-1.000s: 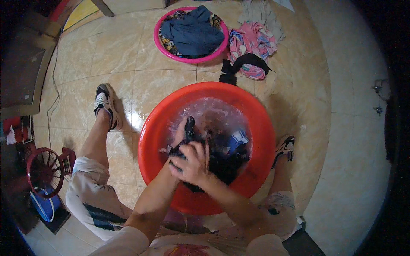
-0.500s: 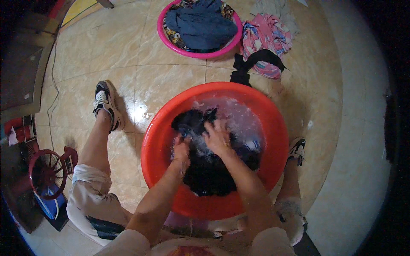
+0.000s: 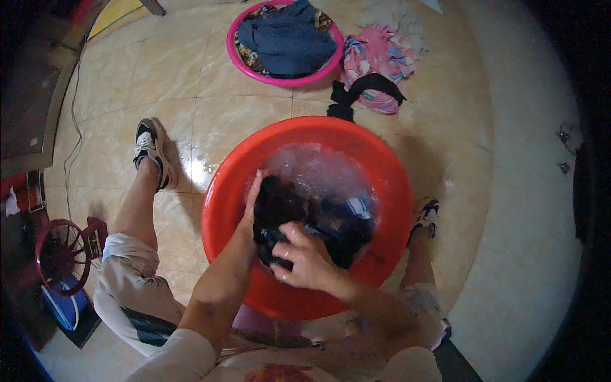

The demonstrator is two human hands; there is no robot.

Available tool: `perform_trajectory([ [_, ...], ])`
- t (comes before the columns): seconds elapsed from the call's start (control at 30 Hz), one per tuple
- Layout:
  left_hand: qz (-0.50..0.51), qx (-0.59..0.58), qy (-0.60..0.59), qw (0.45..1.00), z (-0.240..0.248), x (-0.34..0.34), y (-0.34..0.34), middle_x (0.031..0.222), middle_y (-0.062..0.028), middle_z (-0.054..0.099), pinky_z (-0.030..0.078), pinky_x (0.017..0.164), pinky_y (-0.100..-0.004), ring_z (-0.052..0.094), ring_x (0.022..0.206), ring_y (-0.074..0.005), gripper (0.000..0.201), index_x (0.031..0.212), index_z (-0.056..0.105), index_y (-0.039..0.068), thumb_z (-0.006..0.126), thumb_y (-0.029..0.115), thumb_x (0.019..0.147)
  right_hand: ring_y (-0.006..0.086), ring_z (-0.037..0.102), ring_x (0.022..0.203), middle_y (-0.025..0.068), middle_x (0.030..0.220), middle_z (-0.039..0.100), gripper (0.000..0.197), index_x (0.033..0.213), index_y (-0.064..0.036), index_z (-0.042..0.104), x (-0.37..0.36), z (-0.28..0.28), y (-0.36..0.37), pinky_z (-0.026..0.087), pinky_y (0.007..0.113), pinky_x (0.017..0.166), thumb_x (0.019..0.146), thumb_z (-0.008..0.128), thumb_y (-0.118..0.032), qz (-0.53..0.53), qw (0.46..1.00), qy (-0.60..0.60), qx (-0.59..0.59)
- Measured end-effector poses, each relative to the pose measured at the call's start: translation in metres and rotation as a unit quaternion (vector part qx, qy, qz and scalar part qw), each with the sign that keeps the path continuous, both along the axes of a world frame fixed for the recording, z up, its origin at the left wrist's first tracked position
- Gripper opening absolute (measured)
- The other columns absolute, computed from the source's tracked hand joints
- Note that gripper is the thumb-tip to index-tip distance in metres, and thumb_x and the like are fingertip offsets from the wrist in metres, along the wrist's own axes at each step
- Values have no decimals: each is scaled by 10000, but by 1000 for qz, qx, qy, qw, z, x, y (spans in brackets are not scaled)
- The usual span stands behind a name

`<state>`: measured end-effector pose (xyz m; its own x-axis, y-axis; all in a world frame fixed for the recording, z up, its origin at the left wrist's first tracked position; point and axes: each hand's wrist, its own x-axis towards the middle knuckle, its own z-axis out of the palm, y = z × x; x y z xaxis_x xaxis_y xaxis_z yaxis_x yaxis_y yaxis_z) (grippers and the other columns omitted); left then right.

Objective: The person sits on the floor and hand-washes clothes in a red basin filled with soapy water. They scrub and rinse a dark garment and a light-colored cloth, wringing out the water and placing the items into a pink basin nearby.

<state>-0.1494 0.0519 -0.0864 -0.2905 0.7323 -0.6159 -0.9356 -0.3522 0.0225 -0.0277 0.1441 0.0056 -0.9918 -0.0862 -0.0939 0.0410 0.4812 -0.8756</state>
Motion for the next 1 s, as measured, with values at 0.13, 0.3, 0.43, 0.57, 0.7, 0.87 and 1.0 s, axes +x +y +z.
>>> perform_trajectory([
  [0.13,19,-24,108,994,-7,23,-2,980,-91,597,526,698,-349,598,818,-238,288,1112,542,109,594,275,883,367,421,1131,143,1218,482,351,986,-141,648,4,10,-29,382,455,934,656,754,-197,-93,991,85,54],
  [0.3,27,-49,50,997,59,34,10,947,-76,609,500,691,-315,588,809,-214,284,1072,563,89,600,277,862,300,412,1079,43,1199,499,306,960,-239,653,13,6,-58,337,473,875,700,687,-397,-150,955,183,180],
  [0.43,26,-113,14,993,67,45,12,959,-70,611,481,739,-315,580,840,-209,301,1060,576,78,584,300,857,309,527,840,58,895,561,183,699,-136,613,-11,3,-37,404,469,717,667,691,-298,-252,922,226,188],
  [0.57,-21,-241,96,966,82,77,4,979,-76,612,454,813,-315,562,901,-206,334,1057,592,40,584,273,819,328,566,826,130,851,581,155,737,-65,601,-7,-35,23,436,410,715,795,623,-207,-330,925,-40,185],
  [0.7,-2,-267,198,943,108,58,1,973,-85,600,448,840,-324,564,905,-214,298,1051,590,57,588,266,838,232,567,957,111,978,598,144,949,-59,602,52,-67,39,432,326,843,867,597,-177,-415,909,-16,-43],
  [0.87,19,-539,581,610,14,76,-67,1061,-128,609,409,945,-333,569,978,-324,415,1190,579,54,453,370,952,235,543,1010,103,1137,572,411,1140,-113,592,123,-72,23,417,340,903,750,633,9,-488,865,-55,-100],
  [1.0,-12,-476,324,817,-66,115,-121,1189,-93,570,447,897,-368,547,1048,-273,475,1264,520,67,449,417,949,241,617,864,95,897,656,318,991,-94,674,167,-136,-4,484,343,767,696,633,17,-329,893,-271,146],
])
